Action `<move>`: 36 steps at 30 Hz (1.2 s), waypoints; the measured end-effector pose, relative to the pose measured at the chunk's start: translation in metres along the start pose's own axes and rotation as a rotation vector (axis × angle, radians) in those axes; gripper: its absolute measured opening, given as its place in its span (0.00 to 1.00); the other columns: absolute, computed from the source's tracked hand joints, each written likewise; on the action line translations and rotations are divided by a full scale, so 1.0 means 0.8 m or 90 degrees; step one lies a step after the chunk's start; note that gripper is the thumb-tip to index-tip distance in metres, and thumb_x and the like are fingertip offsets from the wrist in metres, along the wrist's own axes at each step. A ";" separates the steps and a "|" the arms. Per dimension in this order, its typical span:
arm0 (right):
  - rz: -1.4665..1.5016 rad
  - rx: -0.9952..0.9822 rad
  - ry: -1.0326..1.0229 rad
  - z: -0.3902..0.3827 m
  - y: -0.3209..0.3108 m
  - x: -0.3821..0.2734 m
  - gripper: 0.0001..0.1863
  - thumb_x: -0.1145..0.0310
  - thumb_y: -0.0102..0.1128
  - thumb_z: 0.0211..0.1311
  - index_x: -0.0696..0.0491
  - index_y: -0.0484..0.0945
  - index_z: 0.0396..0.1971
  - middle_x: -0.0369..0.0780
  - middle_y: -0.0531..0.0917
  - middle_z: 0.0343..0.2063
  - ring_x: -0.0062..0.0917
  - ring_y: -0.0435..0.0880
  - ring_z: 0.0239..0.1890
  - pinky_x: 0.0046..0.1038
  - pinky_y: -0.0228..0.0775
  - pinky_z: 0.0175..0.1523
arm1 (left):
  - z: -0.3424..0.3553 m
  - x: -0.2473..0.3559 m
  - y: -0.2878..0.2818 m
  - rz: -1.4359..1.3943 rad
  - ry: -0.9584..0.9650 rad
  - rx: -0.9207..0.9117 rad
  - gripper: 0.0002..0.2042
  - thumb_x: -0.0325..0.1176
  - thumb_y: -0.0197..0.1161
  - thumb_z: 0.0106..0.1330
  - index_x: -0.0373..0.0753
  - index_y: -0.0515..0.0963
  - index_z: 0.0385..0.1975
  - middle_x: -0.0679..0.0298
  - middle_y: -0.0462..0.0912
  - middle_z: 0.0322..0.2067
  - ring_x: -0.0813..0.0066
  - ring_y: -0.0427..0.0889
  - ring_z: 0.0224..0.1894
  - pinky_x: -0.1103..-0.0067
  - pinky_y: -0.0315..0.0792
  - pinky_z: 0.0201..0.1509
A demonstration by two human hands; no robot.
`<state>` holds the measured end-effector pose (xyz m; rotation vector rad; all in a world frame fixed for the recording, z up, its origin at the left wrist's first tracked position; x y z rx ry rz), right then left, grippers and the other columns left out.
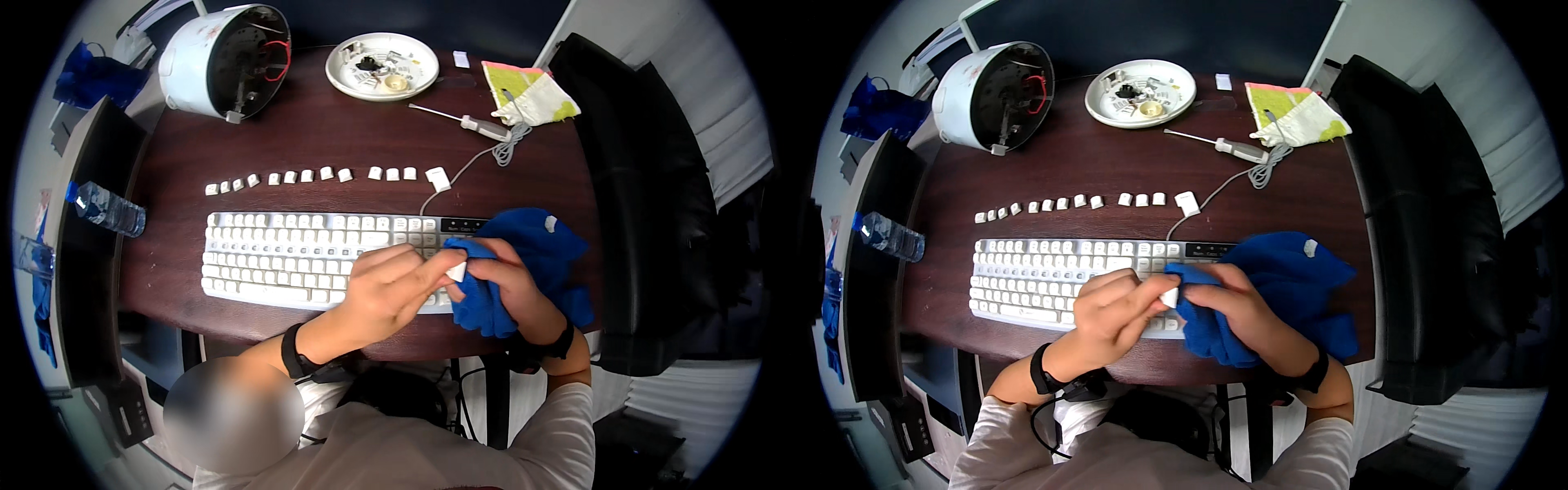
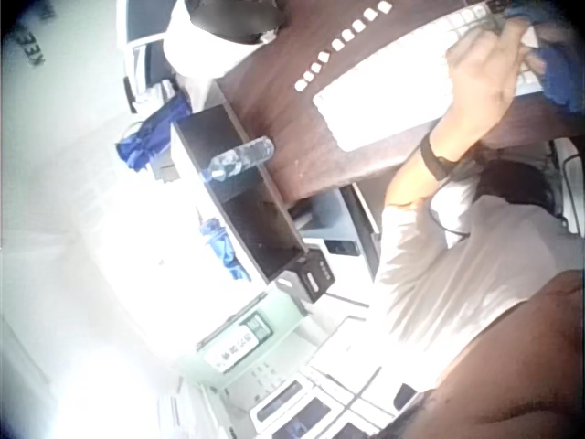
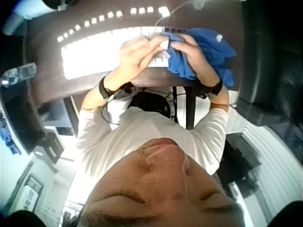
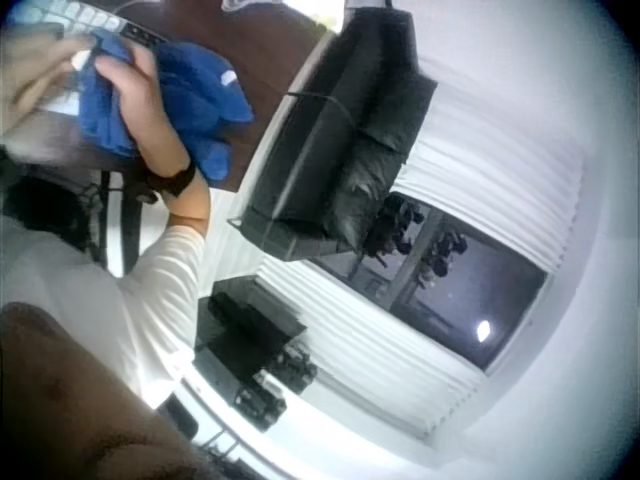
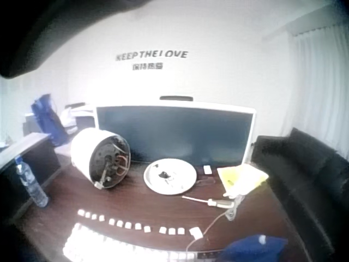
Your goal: The person cleans individual white keyboard keycaps using a blue cloth. They pick up each keycap from a row on the desk, wipe it thoroughly, and place it back down. The process is repeated for multiple keycaps in a sequential manner.
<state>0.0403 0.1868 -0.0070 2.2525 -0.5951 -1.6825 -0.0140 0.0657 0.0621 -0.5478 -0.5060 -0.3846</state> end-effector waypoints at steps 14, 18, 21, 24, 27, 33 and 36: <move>0.076 -0.056 0.034 0.013 -0.019 0.012 0.13 0.71 0.52 0.55 0.60 0.78 0.38 0.38 0.81 0.25 0.19 0.79 0.27 0.17 0.71 0.33 | 0.001 0.006 0.004 0.102 0.071 -0.041 0.18 0.21 0.68 0.48 0.31 0.78 0.42 0.65 0.64 0.15 0.74 0.66 0.16 0.78 0.61 0.18; 0.099 -0.120 0.086 0.013 -0.009 0.009 0.12 0.69 0.52 0.55 0.59 0.78 0.36 0.38 0.81 0.24 0.20 0.79 0.25 0.18 0.71 0.31 | 0.001 0.005 0.000 0.102 0.065 -0.031 0.19 0.21 0.68 0.47 0.31 0.78 0.43 0.65 0.65 0.15 0.74 0.66 0.16 0.78 0.62 0.19; 0.188 -0.071 0.049 0.013 -0.024 0.006 0.14 0.69 0.53 0.55 0.60 0.77 0.38 0.40 0.81 0.28 0.20 0.79 0.28 0.19 0.72 0.34 | 0.006 -0.006 -0.008 0.089 -0.024 -0.033 0.16 0.22 0.65 0.54 0.32 0.78 0.44 0.64 0.70 0.16 0.76 0.68 0.17 0.79 0.63 0.20; -0.008 0.216 -0.137 -0.007 -0.030 -0.021 0.15 0.70 0.56 0.55 0.61 0.74 0.41 0.41 0.79 0.33 0.21 0.78 0.31 0.20 0.70 0.36 | -0.002 -0.032 -0.004 -0.035 -0.192 -0.022 0.14 0.25 0.63 0.60 0.32 0.77 0.46 0.62 0.71 0.17 0.76 0.71 0.17 0.80 0.66 0.22; -0.487 0.095 -0.454 -0.022 0.013 -0.061 0.16 0.72 0.60 0.54 0.61 0.71 0.42 0.41 0.77 0.35 0.21 0.77 0.33 0.20 0.68 0.37 | -0.012 -0.041 0.009 -0.200 -0.311 -0.014 0.13 0.25 0.61 0.61 0.32 0.77 0.46 0.62 0.77 0.20 0.80 0.75 0.20 0.83 0.69 0.24; -0.587 0.083 -0.575 -0.024 0.032 -0.057 0.15 0.77 0.62 0.51 0.59 0.71 0.39 0.42 0.74 0.30 0.26 0.77 0.31 0.24 0.68 0.36 | -0.030 -0.048 0.024 -0.352 -0.419 -0.004 0.13 0.27 0.57 0.66 0.32 0.76 0.49 0.66 0.79 0.23 0.86 0.75 0.23 0.87 0.70 0.25; -0.634 0.152 -0.599 -0.027 0.028 -0.060 0.15 0.78 0.62 0.50 0.59 0.71 0.39 0.43 0.75 0.30 0.27 0.78 0.31 0.24 0.69 0.36 | -0.031 -0.049 0.026 -0.379 -0.470 -0.010 0.14 0.27 0.57 0.66 0.31 0.75 0.50 0.66 0.78 0.23 0.86 0.74 0.23 0.87 0.69 0.25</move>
Point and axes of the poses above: each hand's wrist, its own z-axis towards the middle knuckle, its own y-axis out of the palm, x = y × z, the point moved 8 cm from there along z, towards the middle knuckle
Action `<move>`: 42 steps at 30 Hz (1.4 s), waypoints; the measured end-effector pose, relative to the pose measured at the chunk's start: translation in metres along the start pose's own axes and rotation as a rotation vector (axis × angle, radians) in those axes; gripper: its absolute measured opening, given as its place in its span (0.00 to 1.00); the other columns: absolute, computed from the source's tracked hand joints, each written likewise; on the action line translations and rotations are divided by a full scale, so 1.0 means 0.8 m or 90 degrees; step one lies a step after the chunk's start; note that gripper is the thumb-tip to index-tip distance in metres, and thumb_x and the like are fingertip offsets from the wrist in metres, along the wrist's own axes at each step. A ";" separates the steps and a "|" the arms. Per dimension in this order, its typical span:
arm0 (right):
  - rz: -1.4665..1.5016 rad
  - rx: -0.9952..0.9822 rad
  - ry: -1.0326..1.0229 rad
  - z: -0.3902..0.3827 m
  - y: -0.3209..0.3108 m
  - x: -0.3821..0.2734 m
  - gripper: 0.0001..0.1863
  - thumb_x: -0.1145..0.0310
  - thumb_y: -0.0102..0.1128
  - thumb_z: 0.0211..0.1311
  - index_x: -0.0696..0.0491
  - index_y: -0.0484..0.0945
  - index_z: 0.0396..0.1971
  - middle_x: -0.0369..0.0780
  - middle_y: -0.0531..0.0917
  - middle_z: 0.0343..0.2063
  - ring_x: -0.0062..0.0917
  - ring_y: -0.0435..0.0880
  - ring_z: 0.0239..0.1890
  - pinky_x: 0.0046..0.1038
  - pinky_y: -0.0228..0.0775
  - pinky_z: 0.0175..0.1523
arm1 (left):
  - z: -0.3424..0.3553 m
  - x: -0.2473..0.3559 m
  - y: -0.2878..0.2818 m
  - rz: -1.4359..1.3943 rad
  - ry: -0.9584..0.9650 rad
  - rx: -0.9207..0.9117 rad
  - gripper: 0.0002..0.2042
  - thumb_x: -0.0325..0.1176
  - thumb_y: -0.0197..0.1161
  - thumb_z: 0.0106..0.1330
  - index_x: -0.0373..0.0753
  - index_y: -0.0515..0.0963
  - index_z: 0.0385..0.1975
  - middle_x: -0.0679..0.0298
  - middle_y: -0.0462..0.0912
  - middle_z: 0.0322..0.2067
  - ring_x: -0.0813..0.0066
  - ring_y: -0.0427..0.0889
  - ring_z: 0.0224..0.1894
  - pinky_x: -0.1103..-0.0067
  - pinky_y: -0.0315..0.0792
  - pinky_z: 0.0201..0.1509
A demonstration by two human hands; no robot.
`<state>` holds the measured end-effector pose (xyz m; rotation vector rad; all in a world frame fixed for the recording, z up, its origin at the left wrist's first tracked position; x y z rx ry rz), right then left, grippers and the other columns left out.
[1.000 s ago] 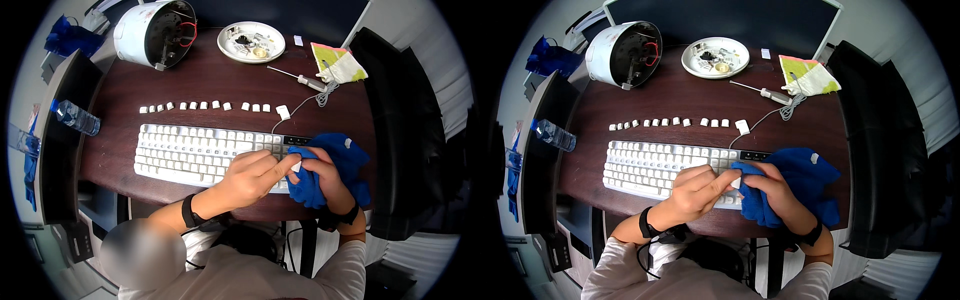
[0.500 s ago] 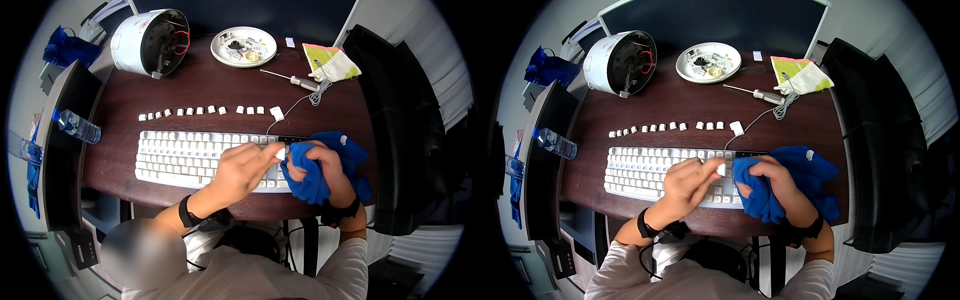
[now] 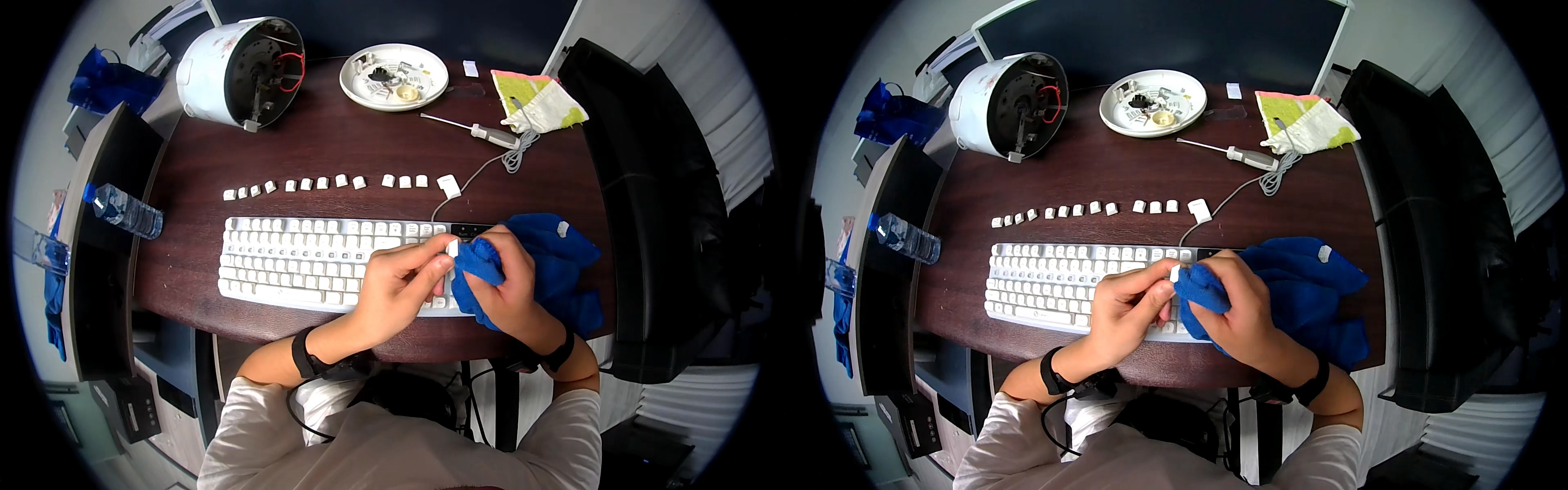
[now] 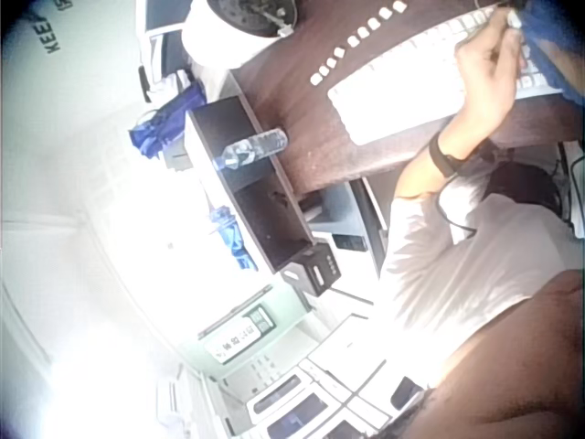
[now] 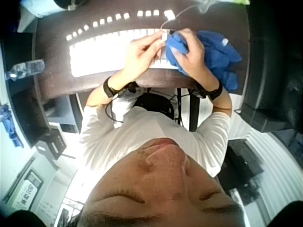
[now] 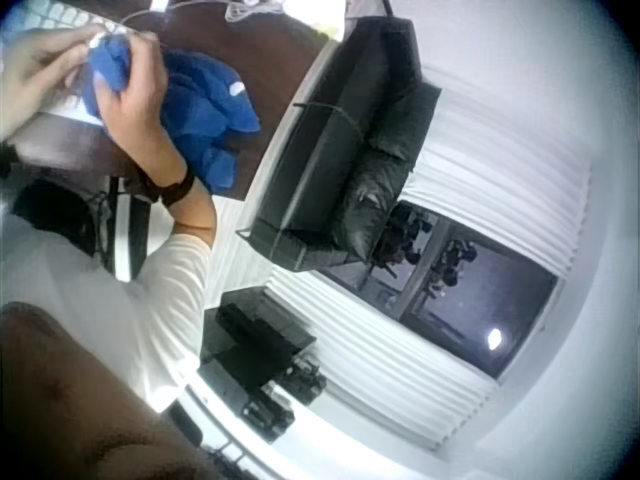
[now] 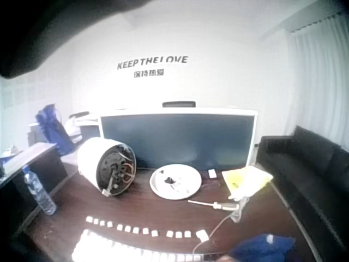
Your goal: The person cleans individual white keyboard keycaps using a blue cloth. They pick up each keycap from a row on the desk, wipe it thoroughly, and place it back down. The process is repeated for multiple keycaps in a sequential manner.
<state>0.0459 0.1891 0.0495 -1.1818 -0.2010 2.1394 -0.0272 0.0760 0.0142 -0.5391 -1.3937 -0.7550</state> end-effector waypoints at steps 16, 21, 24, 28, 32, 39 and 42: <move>0.091 0.138 0.154 0.002 -0.020 0.026 0.10 0.77 0.56 0.57 0.60 0.71 0.38 0.35 0.74 0.24 0.15 0.71 0.26 0.19 0.66 0.34 | 0.116 0.056 -0.129 0.784 0.139 -0.008 0.11 0.37 0.61 0.61 0.34 0.81 0.28 0.54 0.78 0.17 0.62 0.75 0.17 0.73 0.69 0.23; 0.096 0.144 0.142 0.003 -0.022 0.026 0.09 0.77 0.56 0.56 0.61 0.71 0.38 0.35 0.74 0.24 0.15 0.71 0.26 0.19 0.66 0.33 | 0.147 0.012 -0.132 0.996 0.160 -0.116 0.13 0.41 0.59 0.59 0.37 0.80 0.21 0.54 0.79 0.18 0.55 0.79 0.22 0.67 0.73 0.27; 0.099 0.146 0.135 0.003 -0.022 0.025 0.09 0.78 0.56 0.56 0.60 0.71 0.38 0.36 0.74 0.24 0.15 0.71 0.26 0.19 0.66 0.33 | 0.164 -0.007 -0.131 1.048 0.112 -0.143 0.15 0.43 0.59 0.59 0.38 0.80 0.19 0.55 0.79 0.18 0.54 0.80 0.23 0.66 0.74 0.28; 0.095 0.140 0.132 0.003 -0.021 0.024 0.09 0.77 0.57 0.56 0.60 0.71 0.37 0.36 0.75 0.24 0.16 0.72 0.26 0.19 0.66 0.33 | 0.181 -0.026 -0.131 1.100 0.075 -0.174 0.16 0.45 0.58 0.59 0.39 0.81 0.19 0.55 0.80 0.19 0.55 0.81 0.23 0.67 0.75 0.28; 0.100 0.135 0.138 0.001 -0.021 0.027 0.10 0.77 0.57 0.56 0.60 0.71 0.38 0.37 0.75 0.24 0.17 0.73 0.27 0.20 0.67 0.34 | 0.187 -0.036 -0.125 1.106 0.014 -0.205 0.18 0.47 0.57 0.61 0.39 0.82 0.21 0.54 0.81 0.21 0.55 0.81 0.26 0.66 0.75 0.30; 0.081 0.133 0.114 0.001 -0.021 0.023 0.11 0.77 0.58 0.56 0.60 0.71 0.39 0.38 0.75 0.26 0.18 0.74 0.27 0.21 0.67 0.35 | 0.197 0.008 -0.153 1.031 0.031 -0.132 0.12 0.41 0.57 0.61 0.39 0.82 0.26 0.55 0.82 0.25 0.56 0.81 0.31 0.66 0.75 0.36; 0.088 0.135 0.111 0.001 -0.021 0.022 0.11 0.77 0.58 0.56 0.60 0.71 0.39 0.38 0.75 0.26 0.18 0.73 0.27 0.20 0.67 0.34 | 0.189 0.006 -0.150 1.008 0.017 -0.173 0.09 0.39 0.62 0.56 0.40 0.81 0.26 0.57 0.82 0.25 0.58 0.81 0.31 0.68 0.74 0.36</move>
Point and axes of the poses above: each hand's wrist, its own z-axis towards the middle knuckle, its own y-axis out of the palm, x = y × z, the point moved 8 cm from there along z, towards the middle knuckle
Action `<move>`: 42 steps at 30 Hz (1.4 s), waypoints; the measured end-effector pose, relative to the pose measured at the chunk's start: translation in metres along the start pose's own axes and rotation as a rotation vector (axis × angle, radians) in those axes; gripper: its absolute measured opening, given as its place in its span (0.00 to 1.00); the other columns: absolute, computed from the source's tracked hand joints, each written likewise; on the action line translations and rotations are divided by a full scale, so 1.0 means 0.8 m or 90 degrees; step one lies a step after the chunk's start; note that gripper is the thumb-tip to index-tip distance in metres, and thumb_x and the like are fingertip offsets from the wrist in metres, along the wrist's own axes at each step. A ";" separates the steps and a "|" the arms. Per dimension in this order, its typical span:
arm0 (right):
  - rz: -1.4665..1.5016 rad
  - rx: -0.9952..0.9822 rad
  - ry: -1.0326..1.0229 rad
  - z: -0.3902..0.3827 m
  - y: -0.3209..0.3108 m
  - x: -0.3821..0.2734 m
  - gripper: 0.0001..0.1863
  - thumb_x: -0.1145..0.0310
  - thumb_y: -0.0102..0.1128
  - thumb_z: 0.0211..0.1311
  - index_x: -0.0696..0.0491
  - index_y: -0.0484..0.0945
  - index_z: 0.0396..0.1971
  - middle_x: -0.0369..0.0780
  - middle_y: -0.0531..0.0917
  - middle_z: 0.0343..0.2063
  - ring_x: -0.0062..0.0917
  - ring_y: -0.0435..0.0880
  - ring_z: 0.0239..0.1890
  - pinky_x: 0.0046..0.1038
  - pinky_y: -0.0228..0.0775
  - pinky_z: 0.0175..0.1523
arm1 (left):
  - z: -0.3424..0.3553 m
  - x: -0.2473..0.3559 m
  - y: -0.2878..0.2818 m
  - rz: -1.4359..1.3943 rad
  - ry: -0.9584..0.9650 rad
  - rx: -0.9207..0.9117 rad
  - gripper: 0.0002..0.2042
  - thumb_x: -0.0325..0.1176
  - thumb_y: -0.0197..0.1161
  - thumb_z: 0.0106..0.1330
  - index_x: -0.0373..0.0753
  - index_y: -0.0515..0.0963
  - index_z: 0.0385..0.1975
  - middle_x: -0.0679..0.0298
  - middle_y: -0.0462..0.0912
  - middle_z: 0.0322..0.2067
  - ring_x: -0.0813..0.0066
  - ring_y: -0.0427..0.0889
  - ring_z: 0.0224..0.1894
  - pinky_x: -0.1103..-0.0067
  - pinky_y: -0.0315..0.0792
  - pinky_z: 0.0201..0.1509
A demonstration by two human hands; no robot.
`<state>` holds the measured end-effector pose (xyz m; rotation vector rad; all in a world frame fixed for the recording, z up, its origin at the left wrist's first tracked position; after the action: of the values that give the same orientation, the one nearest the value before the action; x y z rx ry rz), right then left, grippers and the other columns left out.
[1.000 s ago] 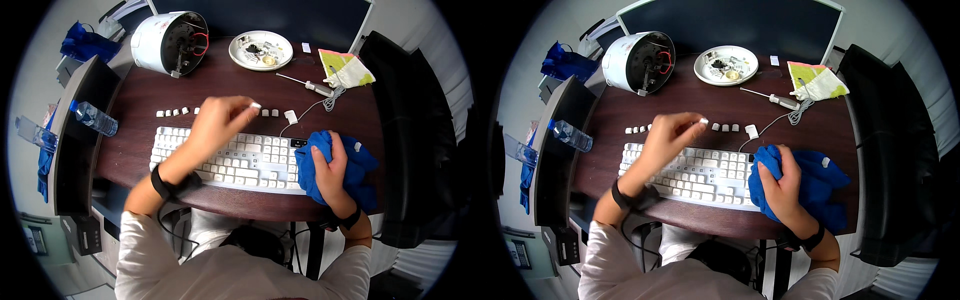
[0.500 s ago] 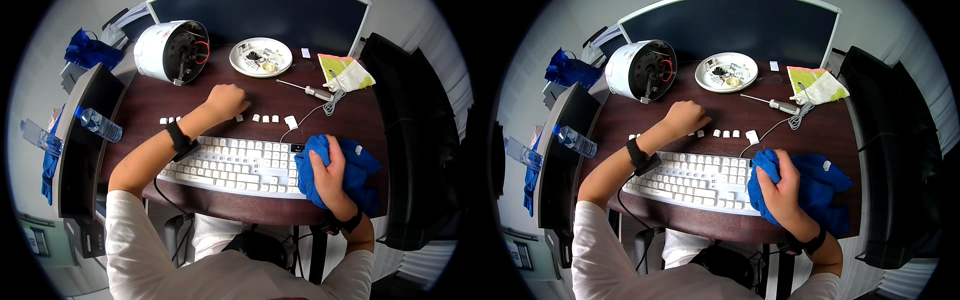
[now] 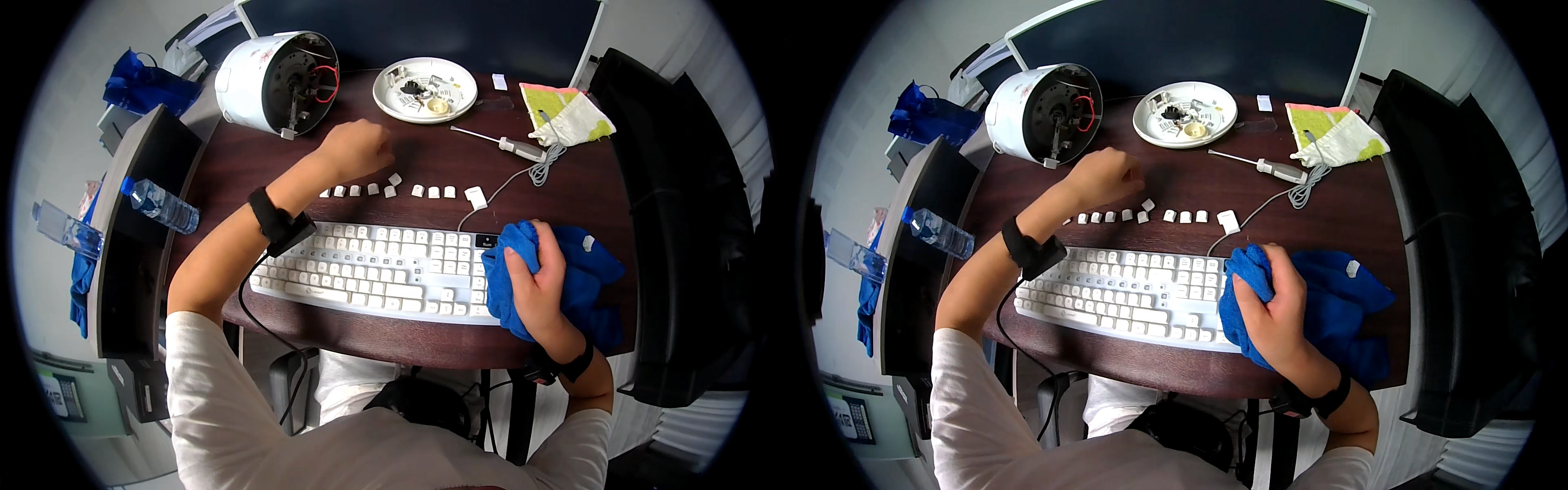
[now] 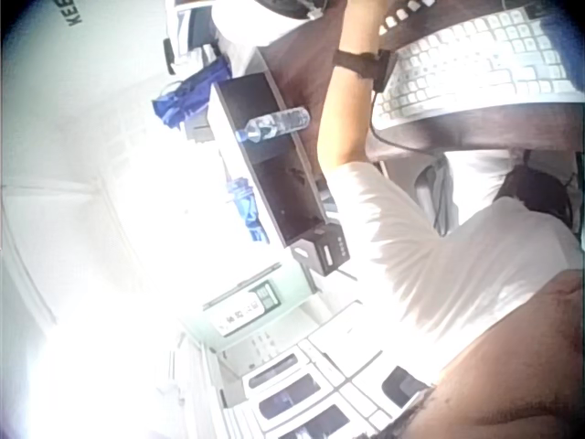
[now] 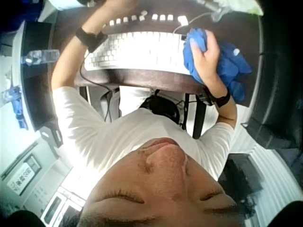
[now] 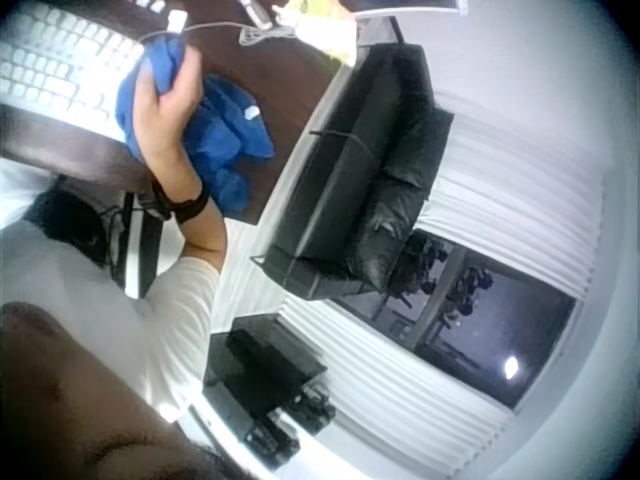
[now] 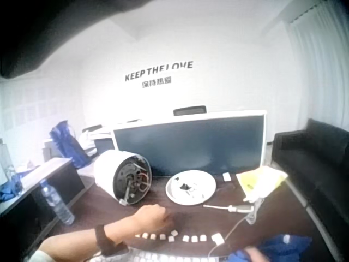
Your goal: The person cleans individual white keyboard keycaps using a blue cloth. They pick up each keycap from a row on the desk, wipe it thoroughly, and place it back down. The process is repeated for multiple keycaps in a sequential manner.
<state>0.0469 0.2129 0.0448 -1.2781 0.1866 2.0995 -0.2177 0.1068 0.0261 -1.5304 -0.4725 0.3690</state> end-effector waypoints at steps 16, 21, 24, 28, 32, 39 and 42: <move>0.008 -0.006 0.008 0.001 0.000 0.000 0.10 0.77 0.58 0.56 0.60 0.71 0.38 0.38 0.75 0.26 0.17 0.74 0.27 0.20 0.67 0.34 | 0.008 0.028 0.049 0.003 0.059 -0.081 0.07 0.33 0.64 0.49 0.40 0.80 0.28 0.59 0.82 0.28 0.60 0.81 0.34 0.70 0.74 0.39; 0.015 -0.015 0.022 0.000 0.000 0.005 0.10 0.77 0.58 0.56 0.60 0.71 0.38 0.38 0.75 0.26 0.18 0.74 0.27 0.20 0.67 0.35 | 0.003 0.046 0.036 -0.045 0.127 -0.054 0.10 0.28 0.62 0.50 0.40 0.79 0.34 0.60 0.82 0.31 0.60 0.81 0.37 0.70 0.74 0.42; 0.015 -0.013 0.023 -0.001 0.000 0.006 0.11 0.76 0.58 0.56 0.60 0.71 0.38 0.38 0.75 0.26 0.18 0.74 0.27 0.20 0.67 0.34 | 0.002 0.045 0.036 -0.104 0.174 -0.043 0.11 0.27 0.62 0.51 0.40 0.79 0.36 0.60 0.82 0.35 0.60 0.80 0.41 0.69 0.74 0.44; 0.023 -0.019 0.026 -0.001 0.001 0.007 0.11 0.76 0.58 0.56 0.60 0.71 0.38 0.38 0.75 0.26 0.18 0.74 0.27 0.20 0.67 0.34 | -0.004 0.037 0.025 -0.121 0.179 0.004 0.14 0.30 0.65 0.50 0.39 0.78 0.38 0.60 0.81 0.39 0.60 0.77 0.45 0.69 0.73 0.46; 0.014 -0.013 0.018 -0.001 -0.001 0.006 0.11 0.76 0.58 0.56 0.60 0.71 0.38 0.37 0.75 0.25 0.18 0.73 0.27 0.20 0.67 0.34 | 0.001 0.028 0.024 -0.082 0.048 -0.031 0.11 0.34 0.67 0.50 0.38 0.79 0.32 0.59 0.82 0.33 0.60 0.80 0.39 0.69 0.74 0.43; 0.014 -0.002 0.008 0.001 -0.001 0.001 0.10 0.77 0.58 0.56 0.60 0.72 0.38 0.37 0.76 0.25 0.17 0.73 0.27 0.20 0.67 0.34 | 0.001 0.030 0.046 -0.070 0.045 -0.101 0.07 0.34 0.66 0.50 0.38 0.80 0.25 0.60 0.82 0.27 0.62 0.81 0.33 0.70 0.74 0.38; 0.001 0.004 -0.007 0.002 -0.002 -0.003 0.10 0.77 0.58 0.56 0.60 0.72 0.38 0.38 0.76 0.26 0.17 0.74 0.27 0.20 0.67 0.34 | 0.000 0.037 0.046 -0.085 0.106 -0.091 0.07 0.32 0.66 0.49 0.38 0.79 0.25 0.60 0.81 0.28 0.62 0.80 0.34 0.70 0.74 0.39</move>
<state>0.0474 0.2135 0.0474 -1.2622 0.1894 2.1062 -0.1901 0.1230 -0.0087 -1.6421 -0.4754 0.1046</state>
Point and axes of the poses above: each hand's wrist, its own z-axis towards the middle knuckle, its own y-axis out of the palm, x = y × z, the point moved 8 cm from there along z, towards the middle knuckle
